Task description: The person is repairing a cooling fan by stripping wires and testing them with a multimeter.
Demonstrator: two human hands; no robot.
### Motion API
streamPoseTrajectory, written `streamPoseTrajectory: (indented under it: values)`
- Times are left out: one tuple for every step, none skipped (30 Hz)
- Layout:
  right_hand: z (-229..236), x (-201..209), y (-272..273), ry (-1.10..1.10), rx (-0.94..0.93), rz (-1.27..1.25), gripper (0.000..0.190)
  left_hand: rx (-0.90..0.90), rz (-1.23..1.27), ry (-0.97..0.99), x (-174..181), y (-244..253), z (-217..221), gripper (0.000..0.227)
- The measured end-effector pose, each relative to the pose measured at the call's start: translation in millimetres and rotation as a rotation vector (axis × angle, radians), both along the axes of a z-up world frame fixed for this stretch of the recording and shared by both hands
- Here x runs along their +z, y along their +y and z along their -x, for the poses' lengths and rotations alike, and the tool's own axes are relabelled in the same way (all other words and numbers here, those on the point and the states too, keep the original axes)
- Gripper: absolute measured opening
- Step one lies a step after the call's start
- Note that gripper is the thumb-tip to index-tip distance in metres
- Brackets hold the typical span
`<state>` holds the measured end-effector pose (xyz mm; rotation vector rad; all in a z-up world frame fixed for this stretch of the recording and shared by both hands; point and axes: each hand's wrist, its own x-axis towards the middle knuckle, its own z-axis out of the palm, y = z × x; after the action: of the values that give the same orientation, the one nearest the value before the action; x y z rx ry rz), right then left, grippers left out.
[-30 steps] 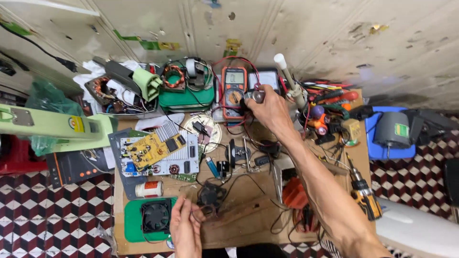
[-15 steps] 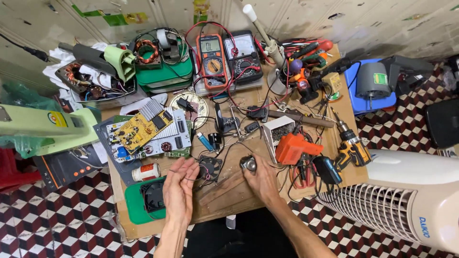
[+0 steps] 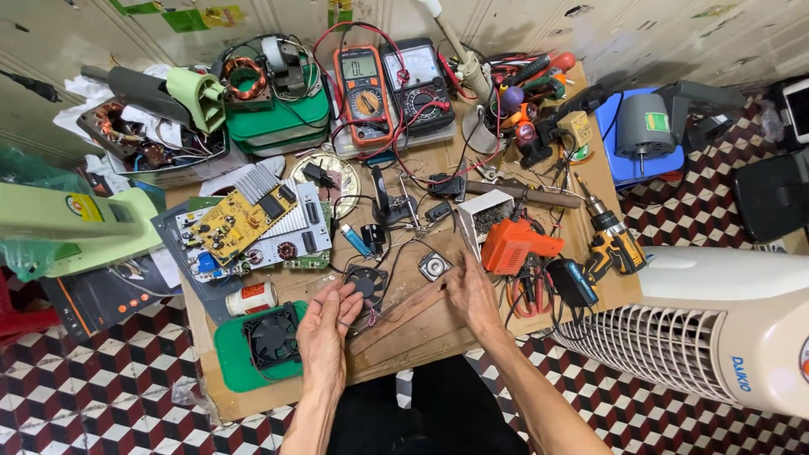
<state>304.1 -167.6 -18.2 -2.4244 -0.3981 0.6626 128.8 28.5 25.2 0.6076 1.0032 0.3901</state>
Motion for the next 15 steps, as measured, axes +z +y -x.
streamPoseTrajectory:
  values:
    - [-1,-5,-2,0.001,0.002,0.007,0.073,0.002,0.007,0.001,-4,0,0,0.037]
    - [-2,-10,-5,-0.037,0.026,0.025,0.071,-0.002,-0.002,-0.017,-8,0,0,0.037]
    - [-4,-16,-5,-0.075,0.052,0.039,0.069,-0.003,-0.015,-0.036,-13,0,0,0.038]
    - [-3,-15,-2,-0.074,0.056,0.042,0.069,0.001,-0.013,-0.035,-15,0,-2,0.038]
    - [-2,-16,5,-0.129,0.13,0.046,0.07,0.005,-0.008,-0.028,-15,2,-4,0.038]
    - [-2,-15,12,-0.185,0.204,0.05,0.072,0.01,-0.004,-0.022,-16,4,-6,0.039]
    - [-1,-12,20,-0.182,0.214,0.044,0.072,0.02,-0.009,-0.018,-16,4,-8,0.039]
    - [-1,-8,28,-0.237,0.256,0.065,0.071,0.025,0.001,-0.023,-17,4,-10,0.038]
    - [2,-4,35,-0.29,0.295,0.087,0.071,0.027,0.012,-0.027,-17,4,-11,0.038]
    - [4,-6,35,-0.287,0.302,0.08,0.071,0.035,0.007,-0.023,-18,4,-11,0.038]
    - [3,-7,36,-0.311,0.31,0.086,0.066,0.024,0.0,-0.018,-19,3,-13,0.038]
    - [3,-8,36,-0.335,0.318,0.092,0.061,0.012,-0.007,-0.012,-20,3,-17,0.038]
    - [4,-14,34,-0.346,0.32,0.085,0.061,0.016,-0.016,-0.023,-26,2,-18,0.038]
    - [5,-18,31,-0.331,0.313,0.072,0.06,0.014,-0.012,-0.006,-31,0,-19,0.037]
    - [3,-23,32,-0.322,0.312,0.055,0.06,0.017,-0.012,0.005,-35,0,-23,0.037]
